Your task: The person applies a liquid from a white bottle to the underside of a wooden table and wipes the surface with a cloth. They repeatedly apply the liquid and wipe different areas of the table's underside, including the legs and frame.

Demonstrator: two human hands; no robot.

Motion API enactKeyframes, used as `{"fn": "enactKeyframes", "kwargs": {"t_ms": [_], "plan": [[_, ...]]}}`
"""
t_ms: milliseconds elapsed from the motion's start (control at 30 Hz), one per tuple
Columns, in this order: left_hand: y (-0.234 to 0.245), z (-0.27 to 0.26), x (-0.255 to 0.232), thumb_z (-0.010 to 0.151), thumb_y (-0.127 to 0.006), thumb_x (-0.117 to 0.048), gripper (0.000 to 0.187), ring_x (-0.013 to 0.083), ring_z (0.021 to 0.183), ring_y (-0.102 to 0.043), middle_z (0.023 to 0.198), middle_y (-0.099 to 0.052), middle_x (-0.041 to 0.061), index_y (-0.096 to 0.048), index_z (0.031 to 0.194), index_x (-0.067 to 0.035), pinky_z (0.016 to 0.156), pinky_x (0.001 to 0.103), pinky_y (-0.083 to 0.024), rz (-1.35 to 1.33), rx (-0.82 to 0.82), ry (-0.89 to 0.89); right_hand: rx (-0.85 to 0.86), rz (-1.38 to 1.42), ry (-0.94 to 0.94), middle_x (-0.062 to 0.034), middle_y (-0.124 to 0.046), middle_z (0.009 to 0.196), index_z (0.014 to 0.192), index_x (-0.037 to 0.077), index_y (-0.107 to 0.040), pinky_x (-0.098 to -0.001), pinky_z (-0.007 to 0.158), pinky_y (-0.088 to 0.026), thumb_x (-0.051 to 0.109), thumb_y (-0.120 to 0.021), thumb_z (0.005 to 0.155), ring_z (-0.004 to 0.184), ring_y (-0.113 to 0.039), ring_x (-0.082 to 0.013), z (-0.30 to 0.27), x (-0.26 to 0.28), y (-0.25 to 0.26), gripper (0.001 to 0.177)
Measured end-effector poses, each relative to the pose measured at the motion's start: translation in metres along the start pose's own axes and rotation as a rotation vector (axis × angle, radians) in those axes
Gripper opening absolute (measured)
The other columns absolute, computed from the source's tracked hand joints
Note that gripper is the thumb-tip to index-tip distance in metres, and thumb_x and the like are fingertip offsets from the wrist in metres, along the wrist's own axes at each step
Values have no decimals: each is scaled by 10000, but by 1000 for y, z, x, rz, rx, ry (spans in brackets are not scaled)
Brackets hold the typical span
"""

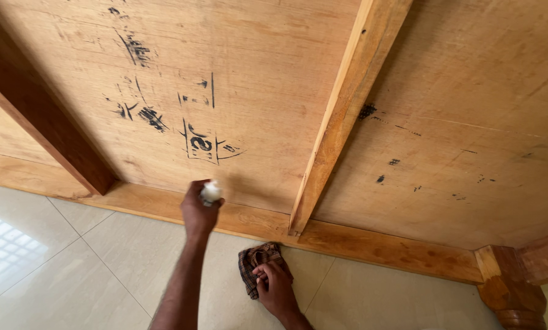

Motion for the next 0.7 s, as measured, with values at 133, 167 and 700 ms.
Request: {"fn": "enactKeyframes", "kwargs": {"t_ms": [133, 167, 700], "plan": [[18, 35, 66, 842, -771, -39, 521, 241, 1020, -632, 1190, -640, 182, -495, 1285, -48, 839, 406, -549, -305, -140, 131, -47, -22, 41, -71, -690, 989, 1005, 47, -681, -316, 810, -585, -27, -680, 839, 865, -719, -166, 3, 0, 0, 181], [26, 42, 82, 870, -743, -51, 521, 248, 1036, -624, 1205, -625, 195, -475, 1315, -29, 856, 412, -545, -341, -155, 96, -42, -24, 30, -66, -692, 993, 1006, 48, -682, -314, 812, -586, -24, -680, 841, 871, -719, -164, 3, 2, 0, 180], [180, -34, 78, 980, -678, -85, 601, 373, 943, -676, 1019, -695, 199, -417, 1521, -116, 873, 523, -521, 122, -558, 2, 39, -90, -74, -44, -684, 1015, 1037, 62, -700, -299, 823, -606, 7, -689, 872, 906, -716, -149, 6, 6, -1, 175]]}}
Point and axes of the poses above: each hand's wrist, its own z-axis towards the middle knuckle, its own y-axis out of the back of the hand, x = y × z, the point moved 3 cm from there along z, towards the middle knuckle
